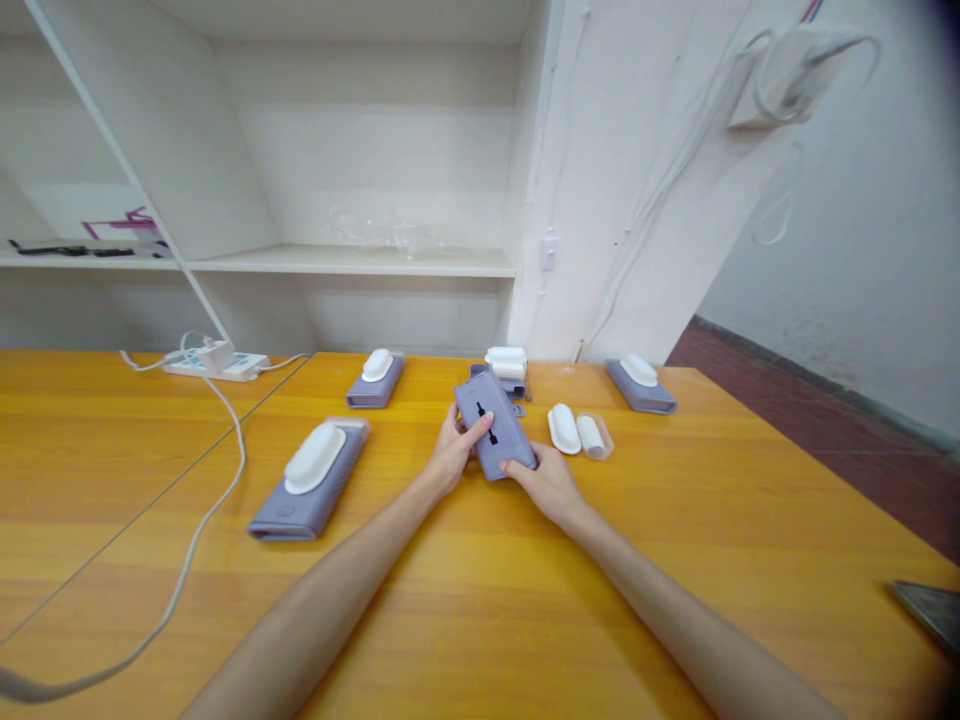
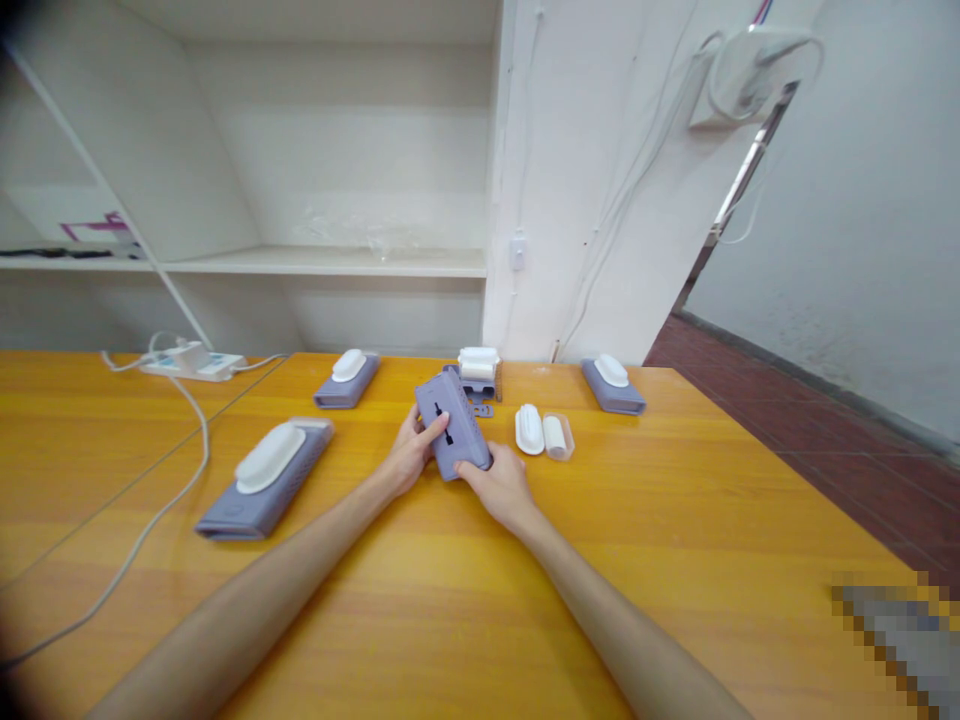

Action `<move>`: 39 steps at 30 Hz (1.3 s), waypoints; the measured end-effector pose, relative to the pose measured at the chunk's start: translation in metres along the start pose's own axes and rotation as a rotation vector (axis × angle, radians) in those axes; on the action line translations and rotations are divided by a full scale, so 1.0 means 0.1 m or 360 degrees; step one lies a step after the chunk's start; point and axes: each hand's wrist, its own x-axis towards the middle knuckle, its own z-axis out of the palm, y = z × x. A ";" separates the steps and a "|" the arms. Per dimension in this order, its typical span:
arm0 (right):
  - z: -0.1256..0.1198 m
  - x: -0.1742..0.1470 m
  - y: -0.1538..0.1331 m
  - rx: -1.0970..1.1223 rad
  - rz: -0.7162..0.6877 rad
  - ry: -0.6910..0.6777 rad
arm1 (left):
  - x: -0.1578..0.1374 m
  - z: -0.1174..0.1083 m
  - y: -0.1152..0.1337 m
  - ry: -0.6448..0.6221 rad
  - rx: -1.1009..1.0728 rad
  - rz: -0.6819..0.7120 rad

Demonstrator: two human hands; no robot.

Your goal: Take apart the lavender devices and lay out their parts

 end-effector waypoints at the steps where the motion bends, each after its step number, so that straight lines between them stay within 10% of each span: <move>1: 0.00 0.00 0.00 -0.0009 0.0004 0.0002 | 0.00 0.00 0.00 -0.0010 -0.0007 -0.0005; 39: -0.12 0.02 0.02 0.0145 0.0136 -0.0314 | 0.15 -0.21 0.08 0.0142 0.0187 0.0067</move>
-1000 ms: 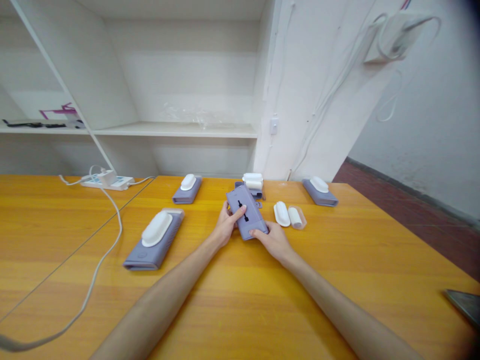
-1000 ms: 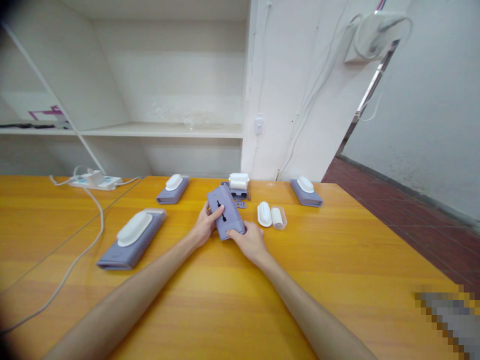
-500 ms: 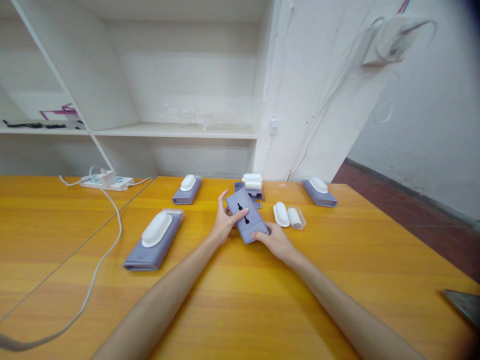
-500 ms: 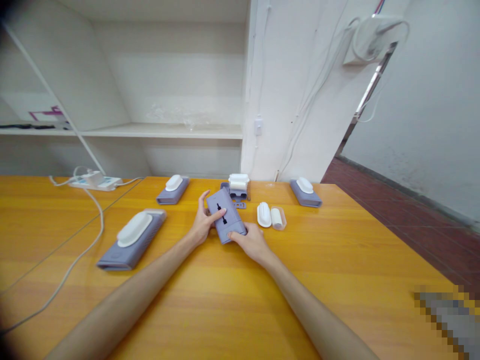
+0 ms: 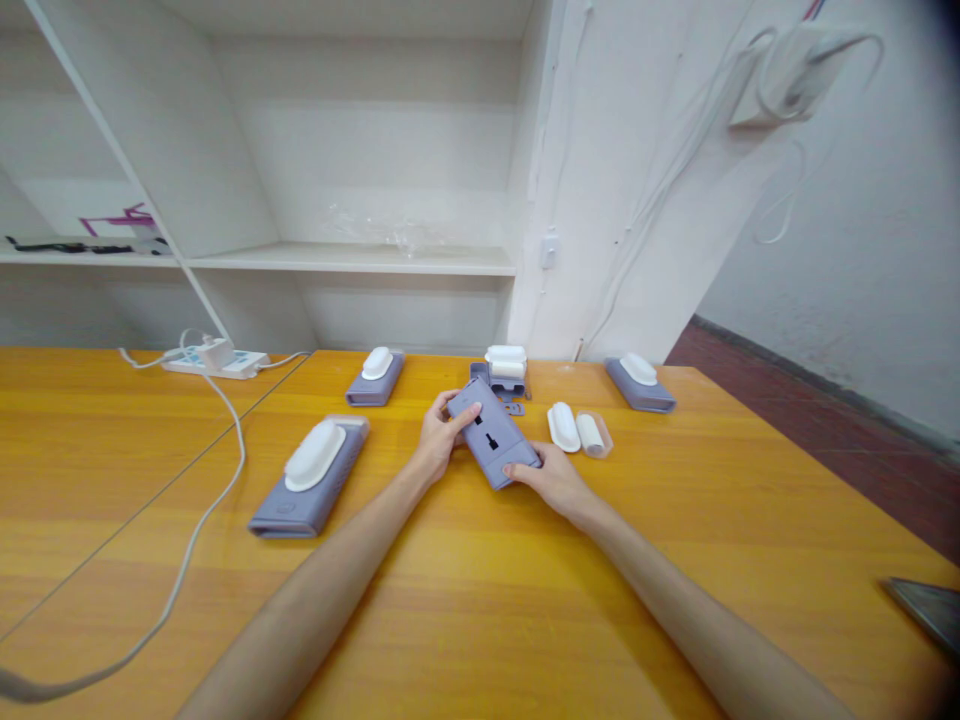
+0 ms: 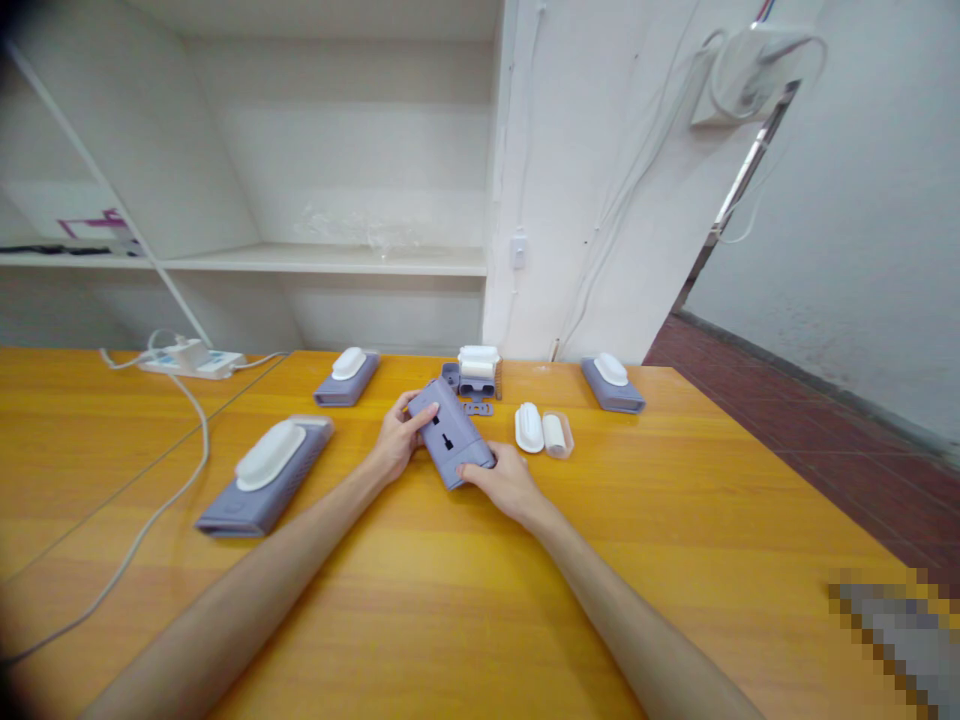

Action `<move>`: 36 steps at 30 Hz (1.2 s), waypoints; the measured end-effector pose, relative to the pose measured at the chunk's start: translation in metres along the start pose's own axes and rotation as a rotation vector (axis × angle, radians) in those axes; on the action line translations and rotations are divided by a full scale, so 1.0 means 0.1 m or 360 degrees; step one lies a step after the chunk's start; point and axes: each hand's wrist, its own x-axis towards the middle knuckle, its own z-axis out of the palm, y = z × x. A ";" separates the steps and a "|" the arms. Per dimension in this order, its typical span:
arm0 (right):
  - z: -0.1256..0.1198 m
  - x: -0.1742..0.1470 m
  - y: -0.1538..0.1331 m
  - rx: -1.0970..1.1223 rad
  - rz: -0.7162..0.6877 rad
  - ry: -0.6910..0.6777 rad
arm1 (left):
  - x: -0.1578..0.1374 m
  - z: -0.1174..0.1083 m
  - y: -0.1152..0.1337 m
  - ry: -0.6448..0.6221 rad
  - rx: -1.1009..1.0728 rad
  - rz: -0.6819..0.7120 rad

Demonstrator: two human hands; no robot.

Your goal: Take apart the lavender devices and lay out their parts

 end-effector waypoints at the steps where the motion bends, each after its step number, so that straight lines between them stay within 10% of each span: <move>1: 0.00 0.00 -0.01 0.0020 -0.0007 -0.0008 | 0.00 0.00 0.00 -0.0008 0.0006 0.0001; 16: 0.06 -0.06 -0.11 -0.0328 0.0178 0.0288 | 0.03 -0.01 -0.07 -0.0016 -0.0056 -0.0016; 36: -0.03 -0.03 -0.06 -0.0094 0.0114 0.0099 | 0.10 -0.09 0.00 0.0187 -0.0103 0.0049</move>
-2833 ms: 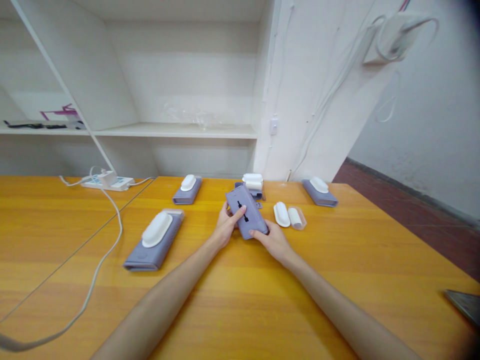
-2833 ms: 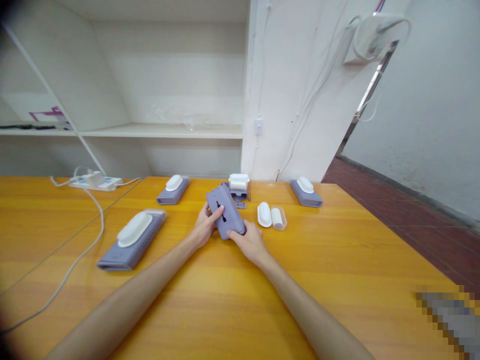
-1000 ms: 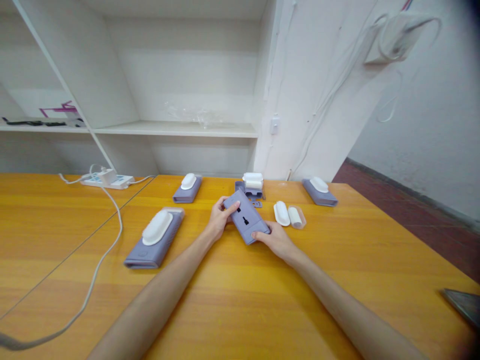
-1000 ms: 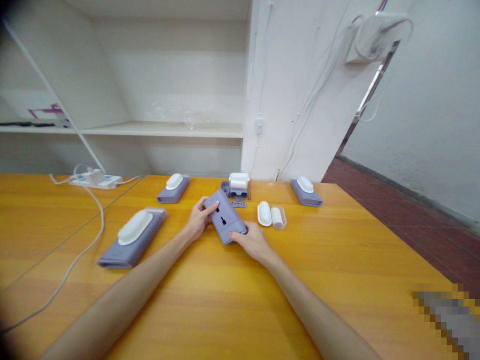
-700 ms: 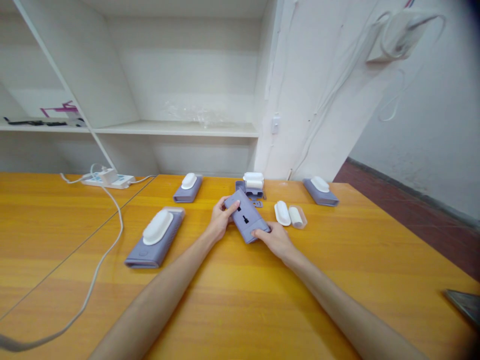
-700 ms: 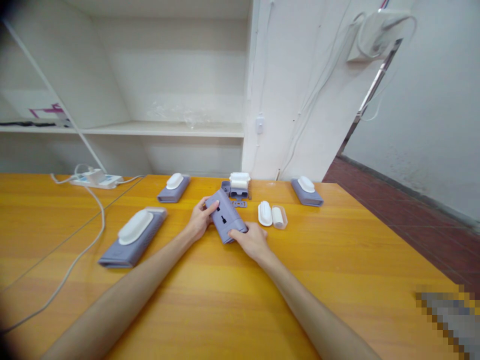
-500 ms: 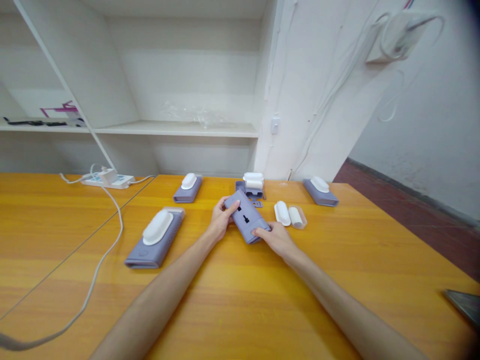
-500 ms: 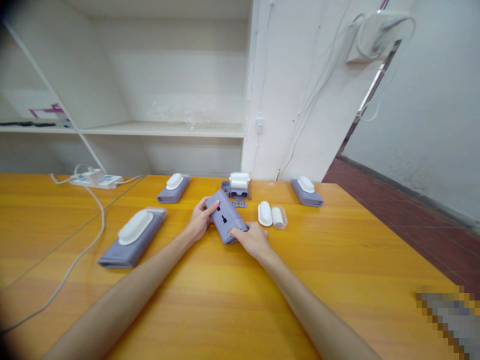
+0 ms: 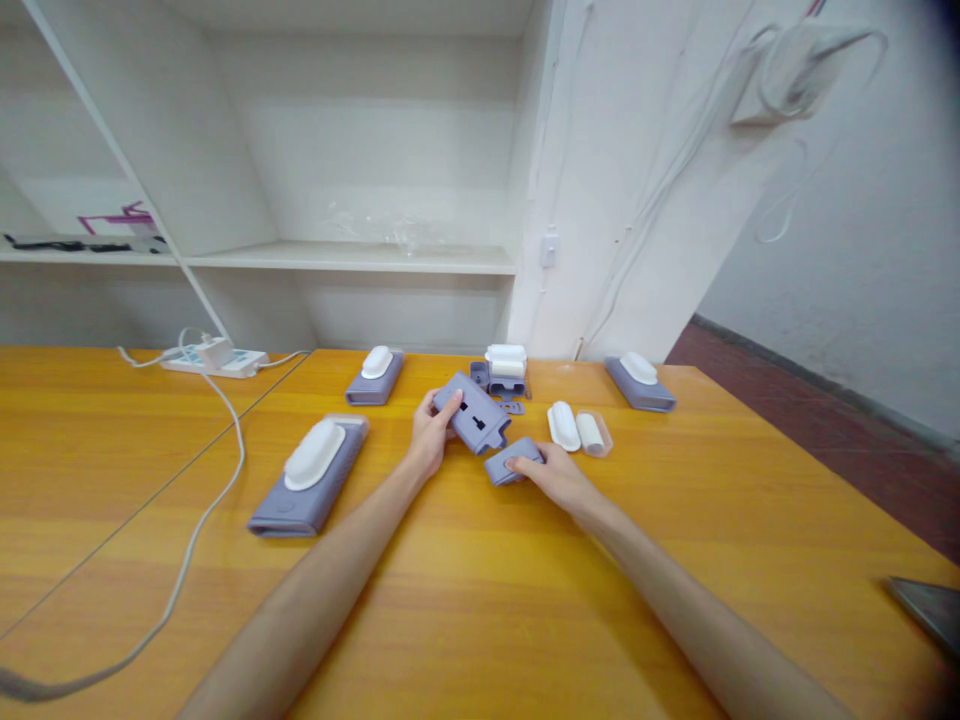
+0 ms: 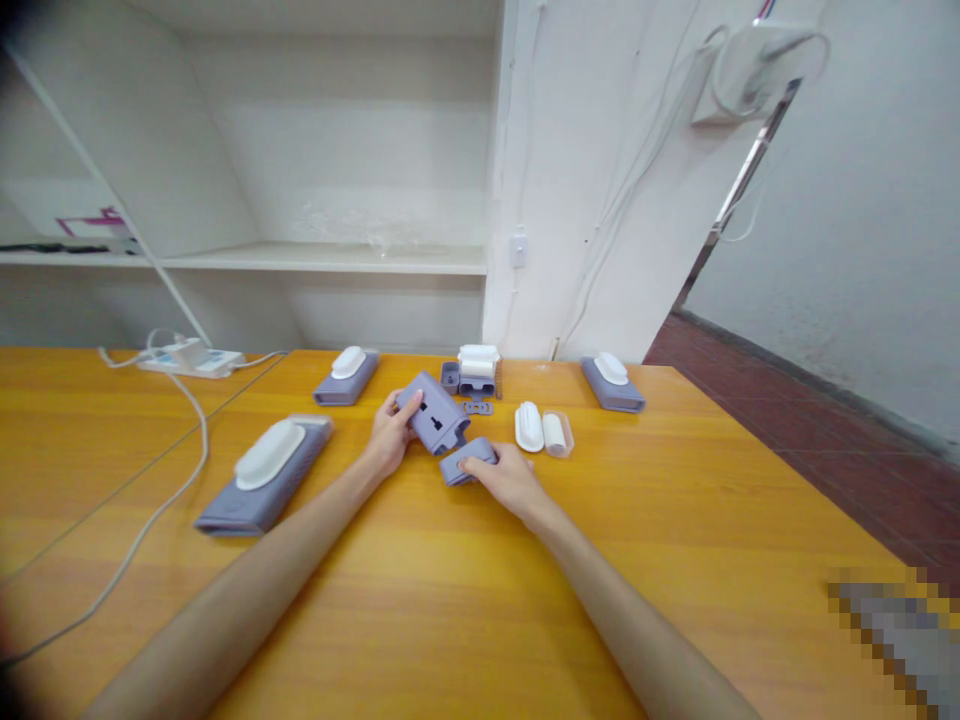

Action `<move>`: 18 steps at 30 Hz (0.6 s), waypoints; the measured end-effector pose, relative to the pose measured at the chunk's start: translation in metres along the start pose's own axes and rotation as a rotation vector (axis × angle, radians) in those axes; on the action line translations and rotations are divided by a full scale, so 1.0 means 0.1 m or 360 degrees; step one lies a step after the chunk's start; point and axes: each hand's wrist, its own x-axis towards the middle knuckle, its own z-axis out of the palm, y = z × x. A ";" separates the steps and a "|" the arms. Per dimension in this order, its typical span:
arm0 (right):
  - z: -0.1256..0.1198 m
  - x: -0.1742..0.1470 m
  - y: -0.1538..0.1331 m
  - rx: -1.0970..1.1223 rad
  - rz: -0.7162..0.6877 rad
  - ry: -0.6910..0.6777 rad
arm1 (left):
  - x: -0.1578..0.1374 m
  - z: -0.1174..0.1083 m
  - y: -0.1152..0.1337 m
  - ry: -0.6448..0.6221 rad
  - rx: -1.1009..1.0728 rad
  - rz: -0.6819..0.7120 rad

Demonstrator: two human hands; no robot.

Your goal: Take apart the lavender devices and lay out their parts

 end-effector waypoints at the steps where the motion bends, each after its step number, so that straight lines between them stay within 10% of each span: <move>1: 0.01 0.00 0.02 -0.0040 -0.0039 0.0021 | 0.00 0.00 0.00 0.0014 -0.0010 0.0004; 18: -0.04 -0.08 0.09 -0.0074 -0.0678 0.1238 | 0.16 -0.09 -0.15 0.0619 -0.0050 0.0123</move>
